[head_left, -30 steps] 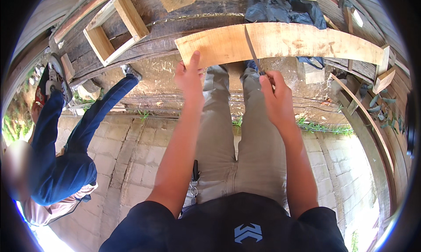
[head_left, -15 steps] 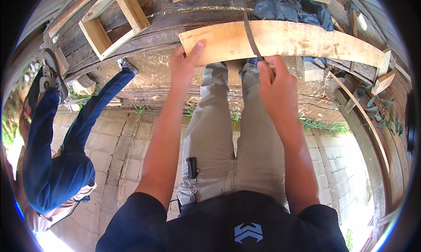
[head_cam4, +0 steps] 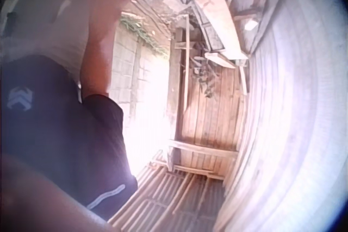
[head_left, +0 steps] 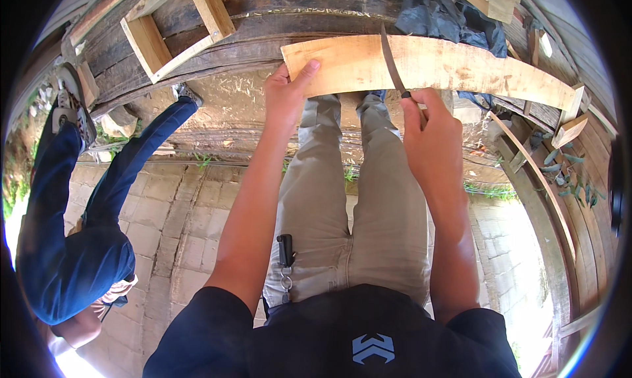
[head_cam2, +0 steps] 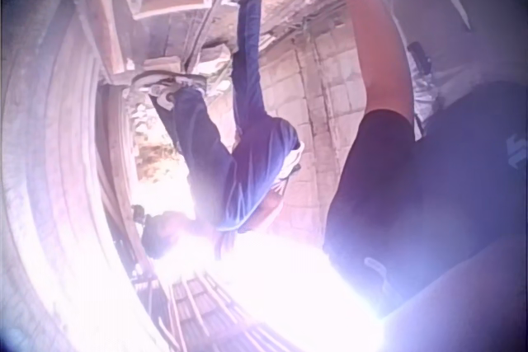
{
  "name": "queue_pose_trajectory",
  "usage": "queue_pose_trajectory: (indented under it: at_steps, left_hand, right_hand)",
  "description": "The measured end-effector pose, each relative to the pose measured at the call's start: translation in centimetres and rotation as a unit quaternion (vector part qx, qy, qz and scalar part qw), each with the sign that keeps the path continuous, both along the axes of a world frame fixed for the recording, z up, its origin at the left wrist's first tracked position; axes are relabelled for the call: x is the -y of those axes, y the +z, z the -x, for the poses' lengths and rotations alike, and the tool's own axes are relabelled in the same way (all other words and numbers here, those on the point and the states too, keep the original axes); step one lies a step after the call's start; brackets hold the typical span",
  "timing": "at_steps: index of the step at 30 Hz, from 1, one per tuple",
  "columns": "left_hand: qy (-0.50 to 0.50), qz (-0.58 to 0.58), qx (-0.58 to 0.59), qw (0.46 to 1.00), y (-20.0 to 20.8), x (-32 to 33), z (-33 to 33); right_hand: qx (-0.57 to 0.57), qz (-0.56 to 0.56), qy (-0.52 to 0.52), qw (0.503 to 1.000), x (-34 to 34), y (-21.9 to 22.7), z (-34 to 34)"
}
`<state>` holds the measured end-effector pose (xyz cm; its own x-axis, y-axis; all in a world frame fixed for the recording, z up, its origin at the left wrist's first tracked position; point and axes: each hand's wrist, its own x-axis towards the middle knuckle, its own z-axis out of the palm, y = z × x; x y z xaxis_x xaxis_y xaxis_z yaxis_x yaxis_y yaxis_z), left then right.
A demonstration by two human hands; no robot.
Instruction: The person uses a knife to carve and shape a small wooden frame and a long wooden plank. They repeatedly pare the edges and surfaces of the wood pieces while standing in a workshop.
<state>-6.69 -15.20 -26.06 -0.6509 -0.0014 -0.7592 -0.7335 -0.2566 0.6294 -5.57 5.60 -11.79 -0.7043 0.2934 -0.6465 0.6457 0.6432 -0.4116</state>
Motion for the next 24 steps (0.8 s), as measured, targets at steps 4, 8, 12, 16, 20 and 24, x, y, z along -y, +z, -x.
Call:
queue_pose_trajectory:
  at_steps: [4,8,12,16,20,24]
  left_hand:
    - [0.013,-0.017,-0.006,1.000,0.3,-0.1,0.0]
    - [-0.010,0.002,0.007,1.000,0.4,0.0,0.1]
    - [0.001,-0.005,-0.001,1.000,0.0,-0.2,-0.1]
    - [0.011,-0.012,-0.003,1.000,-0.3,-0.2,-0.3]
    - [0.015,-0.010,-0.008,1.000,-0.6,-0.2,-0.5]
    - [0.052,-0.020,-0.001,0.998,-1.0,-0.5,-0.6]
  right_hand:
    - [-0.007,-0.003,0.002,1.000,0.2,-0.1,-0.5]
    - [-0.016,-0.013,0.004,1.000,0.6,-0.3,-0.9]
    - [-0.017,-0.029,0.014,0.999,1.3,-0.2,-0.4]
    - [0.020,-0.071,0.077,0.994,1.5,1.2,1.8]
    - [-0.013,-0.093,0.150,0.984,1.3,2.2,4.1]
    - [0.030,-0.109,0.176,0.978,1.7,2.1,6.1]
